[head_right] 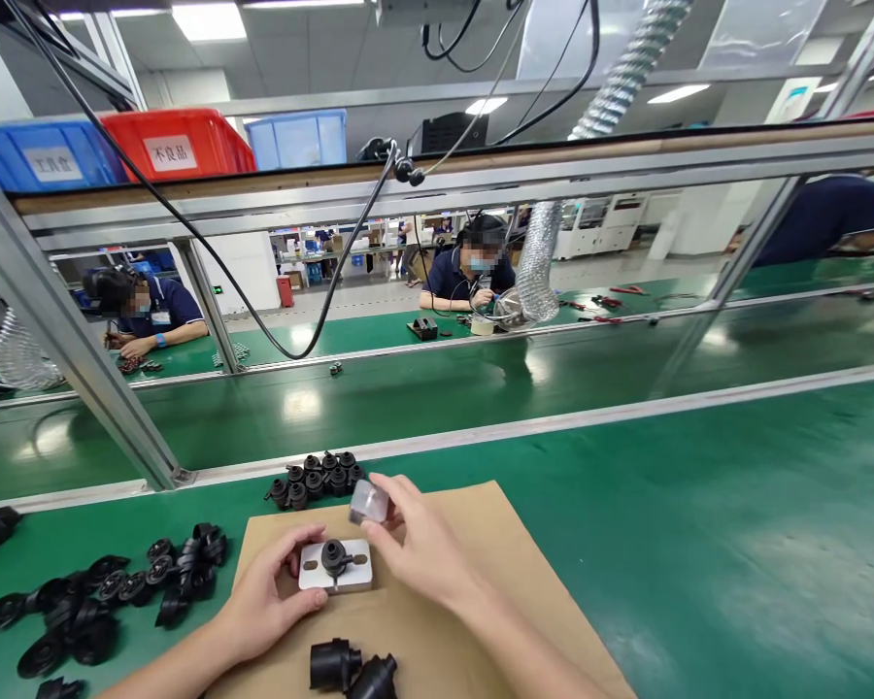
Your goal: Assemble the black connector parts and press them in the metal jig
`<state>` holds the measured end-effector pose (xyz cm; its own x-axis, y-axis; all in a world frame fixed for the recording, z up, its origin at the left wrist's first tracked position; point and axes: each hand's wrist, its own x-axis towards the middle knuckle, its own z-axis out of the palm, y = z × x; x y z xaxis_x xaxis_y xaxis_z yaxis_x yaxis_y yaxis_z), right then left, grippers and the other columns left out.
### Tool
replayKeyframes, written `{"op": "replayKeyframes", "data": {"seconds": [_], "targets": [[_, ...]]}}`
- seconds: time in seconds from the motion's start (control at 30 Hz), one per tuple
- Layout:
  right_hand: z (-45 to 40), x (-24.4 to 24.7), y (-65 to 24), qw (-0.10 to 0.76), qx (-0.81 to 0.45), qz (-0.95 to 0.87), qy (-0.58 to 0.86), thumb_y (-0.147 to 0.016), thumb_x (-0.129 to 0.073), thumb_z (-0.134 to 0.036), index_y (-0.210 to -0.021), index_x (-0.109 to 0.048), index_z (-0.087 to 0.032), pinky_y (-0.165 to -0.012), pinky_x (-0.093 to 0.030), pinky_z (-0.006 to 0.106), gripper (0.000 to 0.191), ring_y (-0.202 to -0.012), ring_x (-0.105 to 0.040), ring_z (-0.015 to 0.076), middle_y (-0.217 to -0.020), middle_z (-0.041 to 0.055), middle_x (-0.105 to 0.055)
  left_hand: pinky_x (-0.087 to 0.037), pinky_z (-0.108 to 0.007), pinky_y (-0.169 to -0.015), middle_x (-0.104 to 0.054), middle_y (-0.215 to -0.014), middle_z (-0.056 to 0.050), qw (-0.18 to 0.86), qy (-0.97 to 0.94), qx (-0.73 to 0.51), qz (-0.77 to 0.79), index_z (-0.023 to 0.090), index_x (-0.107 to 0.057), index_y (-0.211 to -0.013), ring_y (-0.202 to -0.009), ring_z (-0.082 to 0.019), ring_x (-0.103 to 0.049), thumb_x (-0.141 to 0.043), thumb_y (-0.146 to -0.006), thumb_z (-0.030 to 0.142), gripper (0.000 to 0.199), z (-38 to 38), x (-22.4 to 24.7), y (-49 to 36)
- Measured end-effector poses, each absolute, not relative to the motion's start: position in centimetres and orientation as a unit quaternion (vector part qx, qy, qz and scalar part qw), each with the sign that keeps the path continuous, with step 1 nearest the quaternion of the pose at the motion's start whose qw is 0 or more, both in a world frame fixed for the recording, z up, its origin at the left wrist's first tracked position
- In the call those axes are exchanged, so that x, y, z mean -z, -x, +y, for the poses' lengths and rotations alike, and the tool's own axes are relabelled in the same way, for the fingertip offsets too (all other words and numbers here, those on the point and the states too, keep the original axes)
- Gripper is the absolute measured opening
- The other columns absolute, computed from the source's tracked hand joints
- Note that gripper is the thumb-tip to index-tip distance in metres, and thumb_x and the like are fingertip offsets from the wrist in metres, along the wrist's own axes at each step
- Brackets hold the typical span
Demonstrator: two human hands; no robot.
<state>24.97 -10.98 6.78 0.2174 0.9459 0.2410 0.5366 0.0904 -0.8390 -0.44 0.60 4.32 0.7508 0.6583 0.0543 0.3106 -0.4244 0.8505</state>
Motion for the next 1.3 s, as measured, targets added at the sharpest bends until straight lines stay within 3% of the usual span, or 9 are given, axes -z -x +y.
{"op": "replayKeyframes", "data": {"seconds": [0.43,0.57,0.73,0.83,0.9,1.0,1.13,1.23,1.3], "targets": [[-11.6,-8.1,-22.0,0.381,-0.199,-0.736,0.524,-0.095,-0.062,-0.014,-0.15,-0.053,-0.029,-0.112,-0.052,0.048,0.057,-0.132,-0.056,0.0302,-0.144,0.0116,-0.06,-0.05,-0.038,-0.091,-0.071,-0.126,-0.009,0.455,-0.823,-0.21,0.266,0.024,-0.061,-0.144,-0.098,-0.026,-0.06,-0.083,-0.084,0.027,0.064,0.4,-4.2,0.4],[-11.6,-8.5,-22.5,0.337,-0.206,-0.764,0.51,-0.096,-0.055,-0.007,-0.159,-0.042,-0.033,-0.119,-0.046,0.048,0.07,-0.143,-0.047,0.0279,-0.156,0.0086,-0.052,-0.05,-0.039,-0.091,-0.067,-0.135,-0.011,0.472,-0.811,-0.227,0.26,0.026,-0.044,-0.158,-0.1,-0.026,-0.061,-0.083,-0.083,0.027,0.084,0.5,-3.6,0.5],[-10.9,-8.2,-22.3,0.316,-0.15,-0.744,0.569,-0.085,-0.081,-0.03,-0.147,-0.055,-0.026,-0.104,-0.053,0.05,0.066,-0.12,-0.058,0.0326,-0.134,0.0108,-0.065,-0.047,-0.039,-0.09,-0.066,-0.135,-0.01,0.495,-0.803,-0.237,0.232,0.029,-0.024,-0.167,-0.104,-0.026,-0.063,-0.081,-0.089,0.032,0.097,0.7,-3.3,0.4],[-10.6,-8.1,-21.8,0.326,-0.141,-0.755,0.551,-0.087,-0.078,-0.029,-0.151,-0.051,-0.025,-0.106,-0.05,0.047,0.07,-0.126,-0.056,0.032,-0.143,0.0127,-0.06,-0.046,-0.039,-0.09,-0.066,-0.135,-0.011,0.497,-0.805,-0.239,0.221,0.03,-0.016,-0.169,-0.108,-0.028,-0.063,-0.08,-0.091,0.039,0.101,0.7,-3.4,0.3],[-10.5,-8.2,-21.6,0.32,-0.136,-0.757,0.553,-0.087,-0.079,-0.034,-0.143,-0.057,-0.025,-0.103,-0.051,0.047,0.061,-0.118,-0.06,0.0314,-0.133,0.0111,-0.066,-0.047,-0.039,-0.09,-0.066,-0.135,-0.01,0.494,-0.807,-0.239,0.217,0.031,-0.013,-0.17,-0.109,-0.028,-0.063,-0.079,-0.092,0.043,0.103,0.7,-3.5,0.3],[-10.4,-8.4,-21.8,0.325,-0.133,-0.747,0.564,-0.082,-0.084,-0.049,-0.151,-0.053,-0.024,-0.107,-0.049,0.051,0.079,-0.121,-0.059,0.0349,-0.135,0.0132,-0.065,-0.048,-0.039,-0.09,-0.066,-0.132,-0.01,0.483,-0.811,-0.239,0.228,0.03,-0.014,-0.17,-0.104,-0.027,-0.063,-0.079,-0.092,0.048,0.104,0.7,-3.6,0.3],[-10.4,-8.4,-22.2,0.329,-0.182,-0.741,0.556,-0.086,-0.078,-0.038,-0.16,-0.043,-0.026,-0.114,-0.047,0.051,0.083,-0.133,-0.056,0.0353,-0.145,0.0143,-0.061,-0.048,-0.039,-0.09,-0.067,-0.13,-0.011,0.471,-0.818,-0.241,0.223,0.029,-0.017,-0.17,-0.101,-0.027,-0.062,-0.077,-0.091,0.056,0.103,1.0,-3.1,0.3],[-10.1,-8.4,-22.2,0.327,-0.188,-0.722,0.58,-0.073,-0.089,-0.054,-0.16,-0.045,-0.022,-0.115,-0.044,0.058,0.103,-0.133,-0.055,0.0422,-0.145,0.0184,-0.06,-0.048,-0.038,-0.085,-0.069,-0.129,-0.012,0.467,-0.825,-0.249,0.199,0.027,-0.016,-0.17,-0.099,-0.029,-0.063,-0.076,-0.087,0.064,0.109,2.0,-1.8,0.2],[-9.9,-8.3,-22.2,0.343,-0.218,-0.731,0.548,-0.073,-0.089,-0.056,-0.164,-0.039,-0.026,-0.117,-0.045,0.054,0.107,-0.138,-0.052,0.0402,-0.151,0.0162,-0.056,-0.047,-0.036,-0.078,-0.07,-0.126,-0.014,0.475,-0.823,-0.246,0.192,0.025,-0.016,-0.17,-0.092,-0.028,-0.064,-0.076,-0.081,0.074,0.118,3.0,-0.9,0.0]]}}
